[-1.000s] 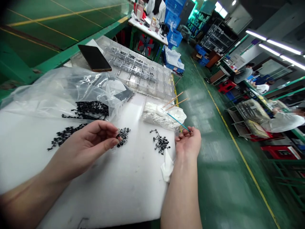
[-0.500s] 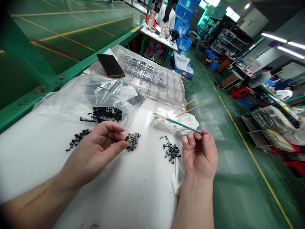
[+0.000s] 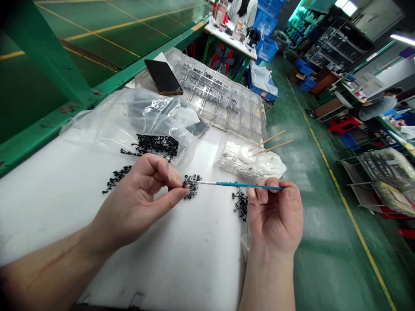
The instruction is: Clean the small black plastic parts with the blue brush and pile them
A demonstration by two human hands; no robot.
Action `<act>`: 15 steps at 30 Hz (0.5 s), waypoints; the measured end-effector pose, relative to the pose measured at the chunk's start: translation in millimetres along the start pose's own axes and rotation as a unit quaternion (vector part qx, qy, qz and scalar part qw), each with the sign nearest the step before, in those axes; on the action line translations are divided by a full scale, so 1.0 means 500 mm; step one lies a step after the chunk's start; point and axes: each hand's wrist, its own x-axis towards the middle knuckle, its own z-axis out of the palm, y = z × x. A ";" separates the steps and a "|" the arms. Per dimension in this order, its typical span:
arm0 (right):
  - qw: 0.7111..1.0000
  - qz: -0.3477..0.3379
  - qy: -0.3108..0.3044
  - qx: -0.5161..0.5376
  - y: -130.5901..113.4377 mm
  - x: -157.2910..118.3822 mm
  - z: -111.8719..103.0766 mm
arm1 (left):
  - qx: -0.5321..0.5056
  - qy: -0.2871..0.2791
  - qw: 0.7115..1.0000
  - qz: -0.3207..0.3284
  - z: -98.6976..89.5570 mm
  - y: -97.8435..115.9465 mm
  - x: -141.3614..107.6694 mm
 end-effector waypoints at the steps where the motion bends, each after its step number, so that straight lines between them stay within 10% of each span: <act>1: 1.000 -0.003 -0.001 -0.005 0.001 -0.001 0.001 | 0.003 0.001 1.000 0.003 0.000 0.000 0.000; 15: 1.000 -0.009 0.008 -0.022 0.002 -0.002 0.002 | 0.033 -0.005 0.999 0.027 0.000 -0.006 -0.002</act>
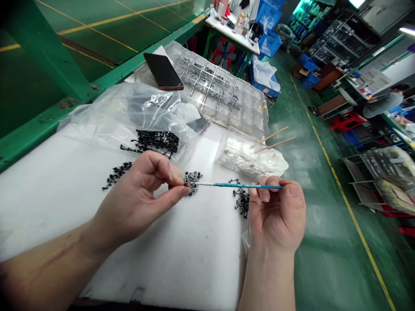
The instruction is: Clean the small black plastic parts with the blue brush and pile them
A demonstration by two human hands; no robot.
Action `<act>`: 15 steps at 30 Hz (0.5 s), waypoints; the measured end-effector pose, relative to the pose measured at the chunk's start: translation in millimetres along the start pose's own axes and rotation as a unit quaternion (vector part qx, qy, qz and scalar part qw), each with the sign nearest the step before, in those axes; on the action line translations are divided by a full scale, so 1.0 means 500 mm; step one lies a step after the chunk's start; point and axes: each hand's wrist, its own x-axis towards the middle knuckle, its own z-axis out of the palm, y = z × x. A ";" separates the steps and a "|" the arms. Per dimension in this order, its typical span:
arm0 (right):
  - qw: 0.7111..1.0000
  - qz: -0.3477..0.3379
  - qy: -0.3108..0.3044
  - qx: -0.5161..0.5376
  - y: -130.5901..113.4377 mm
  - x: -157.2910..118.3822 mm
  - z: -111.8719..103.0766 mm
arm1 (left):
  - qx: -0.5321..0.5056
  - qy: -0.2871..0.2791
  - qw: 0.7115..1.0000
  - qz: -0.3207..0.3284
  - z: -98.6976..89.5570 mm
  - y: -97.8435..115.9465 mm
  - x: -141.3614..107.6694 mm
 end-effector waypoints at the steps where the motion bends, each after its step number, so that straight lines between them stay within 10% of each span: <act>1: 1.000 -0.002 -0.002 -0.003 0.000 -0.001 0.000 | -0.001 0.000 1.000 -0.002 0.000 0.000 0.001; 15: 0.999 -0.030 -0.013 -0.030 0.000 0.000 -0.002 | 0.006 -0.008 1.000 -0.013 -0.001 0.001 0.003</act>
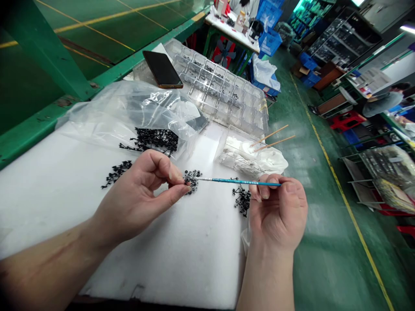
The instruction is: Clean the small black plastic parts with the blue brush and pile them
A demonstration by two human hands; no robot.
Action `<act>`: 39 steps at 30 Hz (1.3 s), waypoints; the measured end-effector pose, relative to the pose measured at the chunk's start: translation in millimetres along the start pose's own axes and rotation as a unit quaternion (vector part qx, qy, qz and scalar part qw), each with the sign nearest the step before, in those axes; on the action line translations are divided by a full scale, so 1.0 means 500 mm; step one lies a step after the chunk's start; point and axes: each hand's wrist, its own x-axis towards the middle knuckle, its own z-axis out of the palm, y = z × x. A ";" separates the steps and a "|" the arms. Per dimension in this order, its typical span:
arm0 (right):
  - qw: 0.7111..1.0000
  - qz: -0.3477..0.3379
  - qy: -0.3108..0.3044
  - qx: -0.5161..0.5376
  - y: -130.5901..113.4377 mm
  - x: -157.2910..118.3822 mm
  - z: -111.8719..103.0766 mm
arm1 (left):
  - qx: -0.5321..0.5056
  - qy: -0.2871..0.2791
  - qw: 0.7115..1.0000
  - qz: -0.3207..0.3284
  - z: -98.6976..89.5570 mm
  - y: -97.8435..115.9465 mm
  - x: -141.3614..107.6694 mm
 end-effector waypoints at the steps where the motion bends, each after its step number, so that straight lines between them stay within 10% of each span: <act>1: 1.000 -0.001 -0.001 -0.001 0.000 0.000 0.000 | -0.001 -0.001 1.000 -0.001 0.000 -0.001 0.000; 39: 0.999 -0.016 0.012 -0.032 -0.006 0.003 0.005 | 0.009 0.005 1.000 -0.002 0.001 0.005 0.000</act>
